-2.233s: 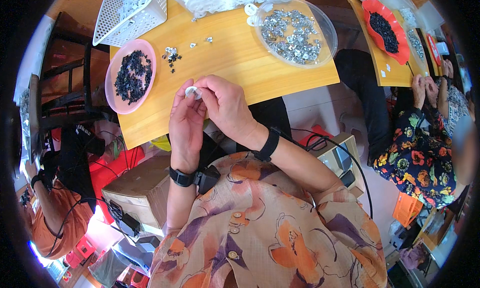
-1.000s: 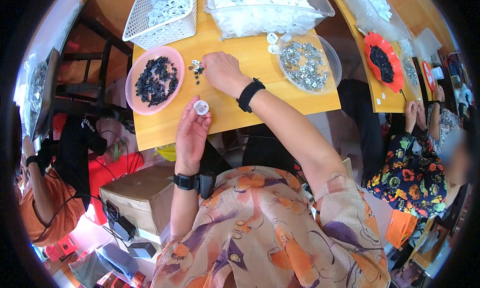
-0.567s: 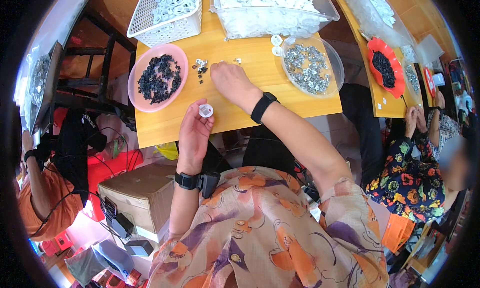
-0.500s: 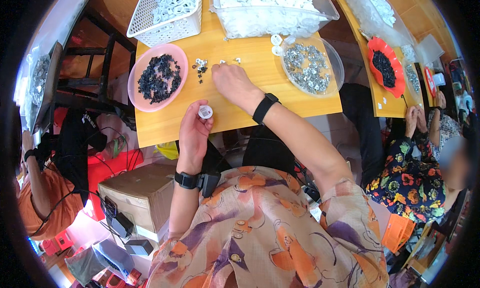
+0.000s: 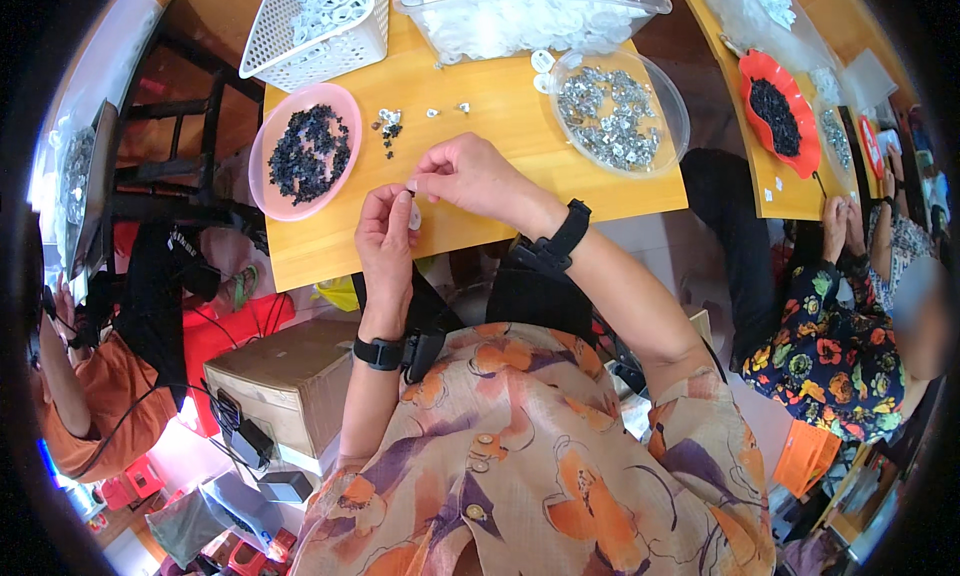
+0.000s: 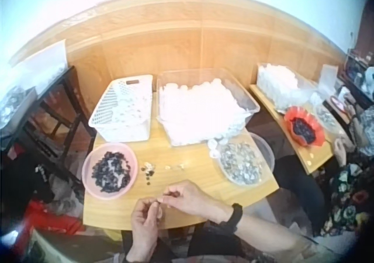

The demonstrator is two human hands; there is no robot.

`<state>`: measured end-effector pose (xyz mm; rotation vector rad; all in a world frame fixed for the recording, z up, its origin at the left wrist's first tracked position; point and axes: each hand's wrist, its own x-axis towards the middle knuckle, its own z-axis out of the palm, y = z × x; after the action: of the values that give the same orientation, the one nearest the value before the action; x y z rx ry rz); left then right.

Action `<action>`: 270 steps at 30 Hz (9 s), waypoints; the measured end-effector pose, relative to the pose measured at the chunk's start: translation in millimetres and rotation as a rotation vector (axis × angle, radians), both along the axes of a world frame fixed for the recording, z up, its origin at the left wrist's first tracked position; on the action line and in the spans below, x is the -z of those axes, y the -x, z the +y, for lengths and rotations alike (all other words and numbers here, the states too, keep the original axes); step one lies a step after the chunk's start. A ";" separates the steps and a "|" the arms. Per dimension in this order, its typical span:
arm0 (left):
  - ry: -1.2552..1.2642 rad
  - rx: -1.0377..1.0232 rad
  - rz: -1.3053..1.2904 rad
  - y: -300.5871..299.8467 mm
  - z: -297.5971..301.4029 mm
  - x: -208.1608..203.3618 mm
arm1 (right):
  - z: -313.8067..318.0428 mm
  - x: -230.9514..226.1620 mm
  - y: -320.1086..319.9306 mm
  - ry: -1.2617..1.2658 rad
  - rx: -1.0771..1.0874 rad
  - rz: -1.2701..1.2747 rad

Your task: Assembling small plastic and metal components at a workbench.

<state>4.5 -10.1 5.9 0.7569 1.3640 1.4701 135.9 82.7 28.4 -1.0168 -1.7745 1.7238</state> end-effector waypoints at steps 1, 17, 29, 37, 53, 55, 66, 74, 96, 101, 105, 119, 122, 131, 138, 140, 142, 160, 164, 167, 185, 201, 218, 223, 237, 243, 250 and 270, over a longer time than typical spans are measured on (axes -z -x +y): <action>-0.029 0.024 0.058 1.0 -0.2 2.9 | -0.8 0.4 0.0 0.002 0.003 0.002; 0.086 0.040 -0.103 -8.3 -3.6 3.9 | -21.0 4.6 7.6 0.058 0.190 0.109; 0.057 -0.061 -0.300 0.8 0.8 7.5 | -18.7 11.1 -14.1 -0.228 0.335 -0.012; 0.020 -0.082 -0.371 22.4 -1.7 8.7 | -11.5 20.4 -47.0 -0.416 0.422 -0.190; 0.000 -0.020 -0.360 18.9 -1.1 6.3 | 41.9 22.1 -25.7 -0.710 0.370 -0.705; 0.053 -0.002 -0.351 18.6 -1.6 5.5 | 42.5 23.6 -23.4 -0.705 0.365 -0.725; 0.186 0.169 -0.214 -6.2 8.0 -8.2 | 22.8 11.2 -29.6 -0.528 0.194 -0.535; 0.213 0.241 -0.413 -12.0 17.5 -14.9 | -3.6 -3.2 -30.4 -0.021 0.063 0.044; 0.157 0.218 -0.621 -5.8 10.4 -9.5 | -30.5 -6.8 -20.5 -0.611 0.261 -0.040; 0.159 0.195 -0.612 -3.1 9.8 -6.3 | -28.2 -5.1 -20.5 -0.934 0.227 -0.144; 0.148 0.199 -0.594 -3.6 8.4 -7.8 | -29.1 -1.0 -21.6 -1.178 0.201 -0.234; 0.127 0.164 -0.634 -7.4 6.5 -7.8 | -33.7 1.9 -22.7 -1.023 0.270 -0.172; 0.137 0.161 -0.635 -7.6 6.8 -8.0 | -33.7 3.8 -23.3 -0.972 0.274 -0.160; 0.148 0.187 -0.579 -7.6 6.8 -4.5 | -32.4 5.5 -23.5 -0.899 0.273 -0.123; 0.144 0.201 -0.525 -8.6 6.8 -3.1 | -36.3 5.9 -21.3 -0.890 0.312 -0.104; 0.159 0.213 -0.486 -7.1 6.5 -2.9 | -35.3 2.7 -23.5 -0.878 0.285 -0.105; 0.161 0.236 -0.412 -5.3 7.3 -4.7 | -33.1 1.8 -25.9 -0.865 0.259 -0.106; 0.195 0.353 -0.144 0.3 6.1 -7.2 | -11.3 -11.2 -39.5 -1.041 -0.113 -0.195; 0.228 0.337 -0.160 -1.5 5.8 -6.9 | -11.5 -9.9 -39.8 -1.091 -0.117 -0.173; 0.218 0.327 -0.212 -0.4 5.7 -4.2 | -15.6 -5.4 -38.2 -1.087 -0.078 -0.174; 0.197 0.277 -0.291 -1.2 6.8 -6.2 | -26.5 4.8 -29.9 -1.120 0.131 -0.108; 0.026 0.102 -0.497 -7.2 8.9 -2.6 | -50.2 5.1 -9.5 0.132 0.334 0.246; -0.084 0.087 -0.276 -9.5 4.8 -7.7 | -61.3 9.2 -3.2 0.241 0.450 0.384; -0.085 0.088 -0.317 -12.3 5.3 -6.4 | -62.0 12.6 0.0 0.268 0.445 0.453; 0.016 0.192 -0.330 -2.5 3.4 -1.1 | -65.1 7.2 5.0 0.359 0.522 0.440; -0.009 0.248 -0.490 -1.5 6.9 -8.3 | -56.6 -0.9 4.4 0.358 0.524 0.450; -0.062 0.235 -0.410 4.7 11.1 1.3 | -48.1 5.3 4.1 0.096 0.517 0.267; -0.074 0.245 -0.424 11.0 11.2 15.5 | -37.7 -4.2 3.5 -0.485 0.376 -0.078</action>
<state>-6.5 1.2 -9.6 0.5908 0.8696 1.3925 132.4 45.1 32.6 -1.1153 -1.7833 0.9773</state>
